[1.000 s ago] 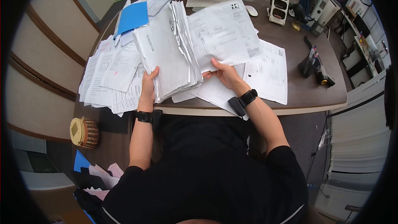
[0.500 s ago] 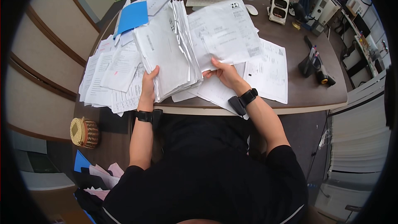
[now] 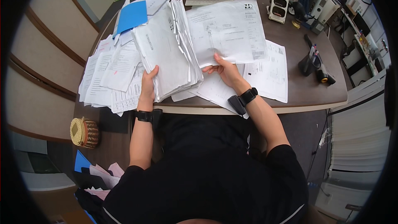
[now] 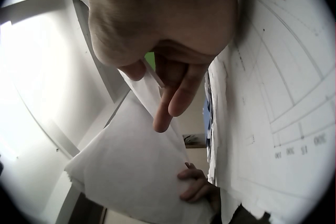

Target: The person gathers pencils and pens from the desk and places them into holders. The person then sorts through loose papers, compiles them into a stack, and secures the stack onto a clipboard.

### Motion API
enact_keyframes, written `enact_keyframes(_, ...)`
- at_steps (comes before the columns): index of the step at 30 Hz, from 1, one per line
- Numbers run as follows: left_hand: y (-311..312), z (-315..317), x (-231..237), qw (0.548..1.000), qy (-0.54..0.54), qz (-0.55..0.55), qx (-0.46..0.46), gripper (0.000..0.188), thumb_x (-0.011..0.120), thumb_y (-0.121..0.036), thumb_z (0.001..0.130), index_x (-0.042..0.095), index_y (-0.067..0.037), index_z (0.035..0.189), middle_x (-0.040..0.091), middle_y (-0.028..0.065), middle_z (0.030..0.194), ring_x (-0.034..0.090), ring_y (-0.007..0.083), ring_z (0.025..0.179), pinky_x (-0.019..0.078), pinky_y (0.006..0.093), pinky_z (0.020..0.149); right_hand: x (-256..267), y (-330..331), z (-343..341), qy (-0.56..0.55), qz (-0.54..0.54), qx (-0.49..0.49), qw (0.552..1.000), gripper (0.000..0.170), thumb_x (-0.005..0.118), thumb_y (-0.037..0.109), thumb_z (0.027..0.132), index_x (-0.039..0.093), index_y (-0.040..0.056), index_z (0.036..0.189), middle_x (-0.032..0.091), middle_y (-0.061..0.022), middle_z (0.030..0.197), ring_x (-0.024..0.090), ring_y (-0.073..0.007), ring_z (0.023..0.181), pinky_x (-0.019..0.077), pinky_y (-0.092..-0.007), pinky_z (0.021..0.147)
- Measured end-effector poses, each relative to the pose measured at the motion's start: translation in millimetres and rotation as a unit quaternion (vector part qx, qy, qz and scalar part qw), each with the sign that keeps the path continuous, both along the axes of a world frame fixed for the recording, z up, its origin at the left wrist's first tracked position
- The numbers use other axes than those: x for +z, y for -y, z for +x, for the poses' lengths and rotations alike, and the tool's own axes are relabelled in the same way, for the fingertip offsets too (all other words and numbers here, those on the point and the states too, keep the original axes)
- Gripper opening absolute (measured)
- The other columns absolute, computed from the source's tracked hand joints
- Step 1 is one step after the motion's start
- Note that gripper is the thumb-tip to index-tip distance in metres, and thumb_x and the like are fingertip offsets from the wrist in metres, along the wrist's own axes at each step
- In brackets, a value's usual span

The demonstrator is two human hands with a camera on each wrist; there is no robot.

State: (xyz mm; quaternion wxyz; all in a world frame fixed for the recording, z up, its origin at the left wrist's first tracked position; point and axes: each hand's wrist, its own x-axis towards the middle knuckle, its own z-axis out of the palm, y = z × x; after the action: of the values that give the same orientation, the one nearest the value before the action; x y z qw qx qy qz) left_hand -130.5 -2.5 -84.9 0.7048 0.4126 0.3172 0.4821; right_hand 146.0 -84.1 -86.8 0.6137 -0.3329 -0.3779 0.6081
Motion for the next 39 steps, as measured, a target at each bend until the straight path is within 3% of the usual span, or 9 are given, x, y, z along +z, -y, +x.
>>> enact_keyframes(39, -2.9, 1.4, 0.6, 1.0, 0.015, 0.004, -0.011, 0.049, 0.058, -0.013, 0.088, 0.04, 0.007, 0.129, 0.056, 0.0181, 0.117, 0.06, 0.0271, 0.101, 0.0513, 0.0369, 0.087, -1.1, -0.1, -0.5, 0.006, -0.007, 0.024, 1.0, 0.041, 0.05, 0.031, 0.096, 0.051, -0.005, 0.117, 0.061, -0.0163, 0.105, 0.066, -0.0268, 0.082, 0.05, -0.0307, 0.069)
